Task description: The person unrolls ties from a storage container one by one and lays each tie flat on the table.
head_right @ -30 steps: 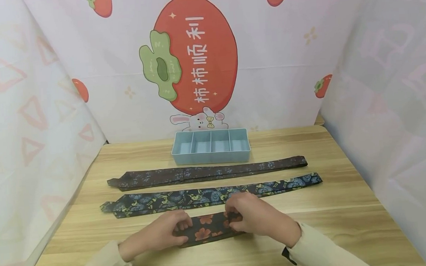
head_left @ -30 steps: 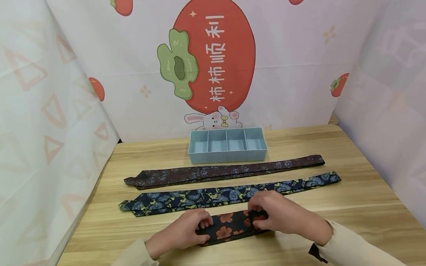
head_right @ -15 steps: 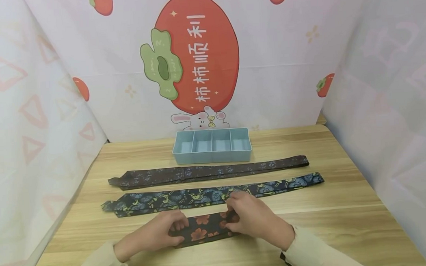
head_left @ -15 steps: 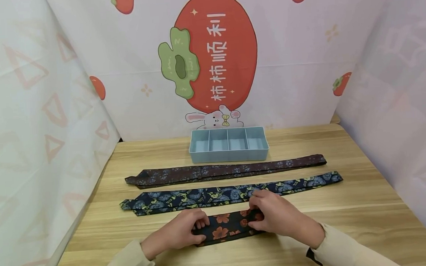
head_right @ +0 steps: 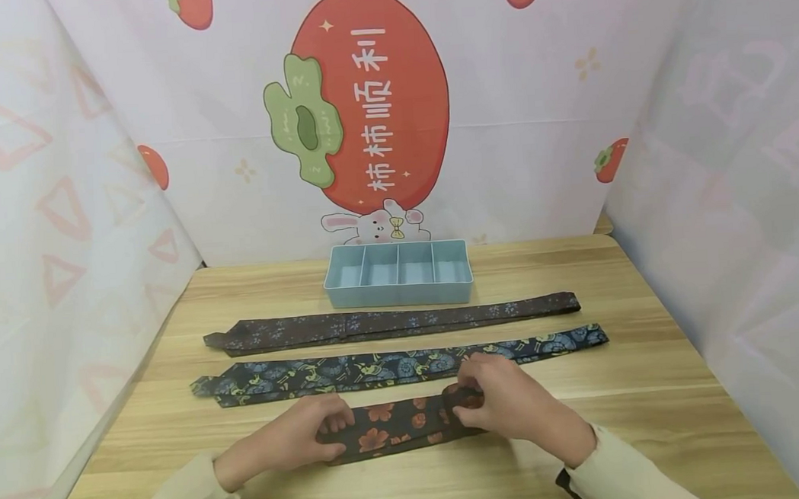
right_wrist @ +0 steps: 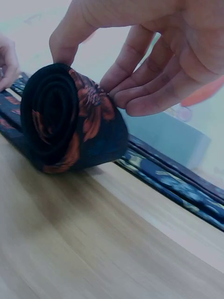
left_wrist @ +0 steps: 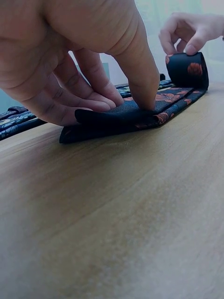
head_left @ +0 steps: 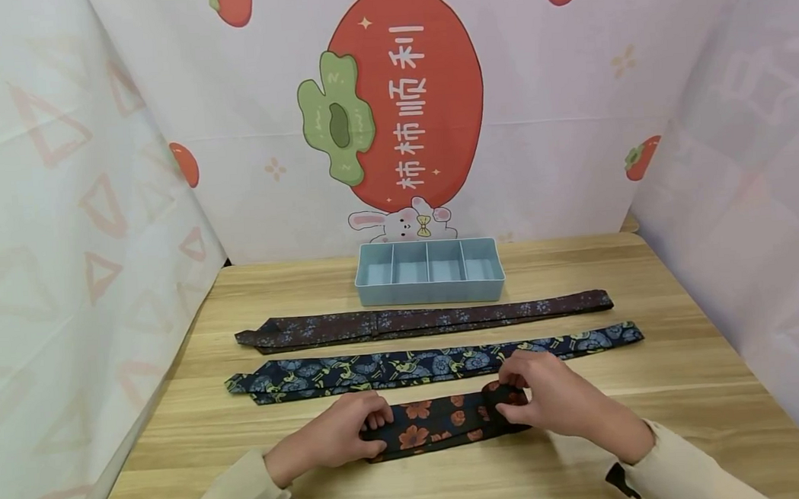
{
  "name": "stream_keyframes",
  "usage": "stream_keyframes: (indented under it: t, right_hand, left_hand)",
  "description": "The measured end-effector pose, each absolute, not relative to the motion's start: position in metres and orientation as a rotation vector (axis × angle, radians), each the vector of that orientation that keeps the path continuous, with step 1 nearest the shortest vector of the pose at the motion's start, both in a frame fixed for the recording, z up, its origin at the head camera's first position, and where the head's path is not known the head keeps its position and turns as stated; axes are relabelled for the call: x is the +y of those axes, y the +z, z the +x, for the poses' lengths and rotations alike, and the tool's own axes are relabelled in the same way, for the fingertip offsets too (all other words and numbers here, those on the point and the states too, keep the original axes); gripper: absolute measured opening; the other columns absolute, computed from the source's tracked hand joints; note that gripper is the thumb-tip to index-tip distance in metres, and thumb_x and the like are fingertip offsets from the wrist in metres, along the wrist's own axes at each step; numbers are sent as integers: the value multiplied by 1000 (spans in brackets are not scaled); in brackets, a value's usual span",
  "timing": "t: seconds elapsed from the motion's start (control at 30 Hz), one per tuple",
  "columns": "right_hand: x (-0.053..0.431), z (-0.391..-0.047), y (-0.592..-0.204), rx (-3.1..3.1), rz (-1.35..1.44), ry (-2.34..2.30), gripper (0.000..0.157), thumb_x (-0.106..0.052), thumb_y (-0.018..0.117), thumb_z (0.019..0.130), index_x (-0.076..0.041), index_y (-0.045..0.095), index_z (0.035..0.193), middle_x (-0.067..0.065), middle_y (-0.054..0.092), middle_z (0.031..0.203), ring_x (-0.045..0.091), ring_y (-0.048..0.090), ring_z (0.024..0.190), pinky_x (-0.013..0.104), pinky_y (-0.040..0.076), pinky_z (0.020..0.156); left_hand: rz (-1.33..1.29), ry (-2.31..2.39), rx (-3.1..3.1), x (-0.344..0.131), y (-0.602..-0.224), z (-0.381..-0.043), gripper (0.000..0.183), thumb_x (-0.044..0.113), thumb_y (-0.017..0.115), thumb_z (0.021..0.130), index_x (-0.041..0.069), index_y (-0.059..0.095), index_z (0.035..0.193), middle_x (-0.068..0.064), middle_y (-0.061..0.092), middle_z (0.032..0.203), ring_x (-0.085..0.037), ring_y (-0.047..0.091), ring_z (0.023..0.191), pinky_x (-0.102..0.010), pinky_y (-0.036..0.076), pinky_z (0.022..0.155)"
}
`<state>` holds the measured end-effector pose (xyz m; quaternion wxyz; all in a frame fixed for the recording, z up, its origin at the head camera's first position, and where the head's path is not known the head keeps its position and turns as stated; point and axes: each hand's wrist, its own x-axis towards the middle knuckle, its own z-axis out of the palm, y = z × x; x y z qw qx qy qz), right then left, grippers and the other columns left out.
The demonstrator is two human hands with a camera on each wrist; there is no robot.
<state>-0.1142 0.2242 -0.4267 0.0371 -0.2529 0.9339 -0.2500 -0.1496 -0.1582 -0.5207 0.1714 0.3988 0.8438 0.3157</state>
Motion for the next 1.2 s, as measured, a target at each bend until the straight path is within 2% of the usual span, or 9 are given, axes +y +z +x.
stream_keyframes:
  t: [0.17, 0.5, 0.63, 0.77, 0.87, 1.07, 1.2]
  right_hand:
    - [243, -113, -426, 2846, -703, -781, 20, -24, 87, 86, -17, 74, 99, -9, 66, 92, 4, 61, 80, 23, 54, 67]
    - [268, -113, -428, 2796, -616, -817, 22, -25, 84, 89, -12, 76, 105, -4, 73, 98, 4, 67, 83, 26, 60, 71]
    - [266, -113, -421, 2813, -651, -780, 21, -25, 84, 89, -13, 76, 104, -4, 73, 97, 4, 66, 83, 28, 60, 72]
    - [254, -112, -413, 2817, -712, -774, 20, -22, 85, 88, -15, 75, 104, -6, 71, 98, 5, 66, 85, 31, 61, 73]
    - [242, -111, -411, 2781, -785, -787, 20, -19, 85, 88, -15, 75, 105, -5, 70, 98, 6, 65, 85, 29, 60, 72]
    - [229, -112, -416, 2735, -874, -762, 19, -15, 86, 87, -15, 74, 102, -4, 68, 95, 4, 60, 81, 23, 55, 66]
    - [230, -111, -418, 2812, -869, -700, 21, -18, 89, 84, -15, 74, 99, -5, 68, 95, 3, 59, 79, 23, 52, 64]
  left_hand:
    - [1150, 892, 2393, -160, -529, -153, 28, 39, 77, 97, 19, 69, 115, 9, 66, 102, 2, 59, 87, -21, 54, 73]
    - [1145, 874, 2385, -156, -508, -149, 27, 35, 77, 97, 15, 70, 114, 6, 65, 101, 0, 58, 86, -24, 54, 72]
    - [1133, 879, 2379, -156, -510, -149, 27, 34, 78, 97, 15, 70, 115, 6, 66, 102, -1, 59, 86, -25, 55, 73]
    - [1170, 892, 2396, -161, -531, -154, 27, 38, 77, 98, 19, 69, 116, 10, 65, 103, 2, 58, 86, -24, 54, 71]
    - [1180, 904, 2395, -161, -534, -154, 28, 40, 76, 98, 20, 69, 116, 10, 65, 103, 2, 58, 86, -23, 53, 70]
    - [1175, 898, 2391, -160, -517, -149, 27, 34, 77, 98, 15, 69, 116, 5, 66, 103, -1, 60, 86, -24, 54, 71]
    - [1173, 888, 2393, -163, -510, -147, 24, 32, 75, 99, 14, 70, 115, 4, 67, 103, -2, 59, 86, -26, 54, 72]
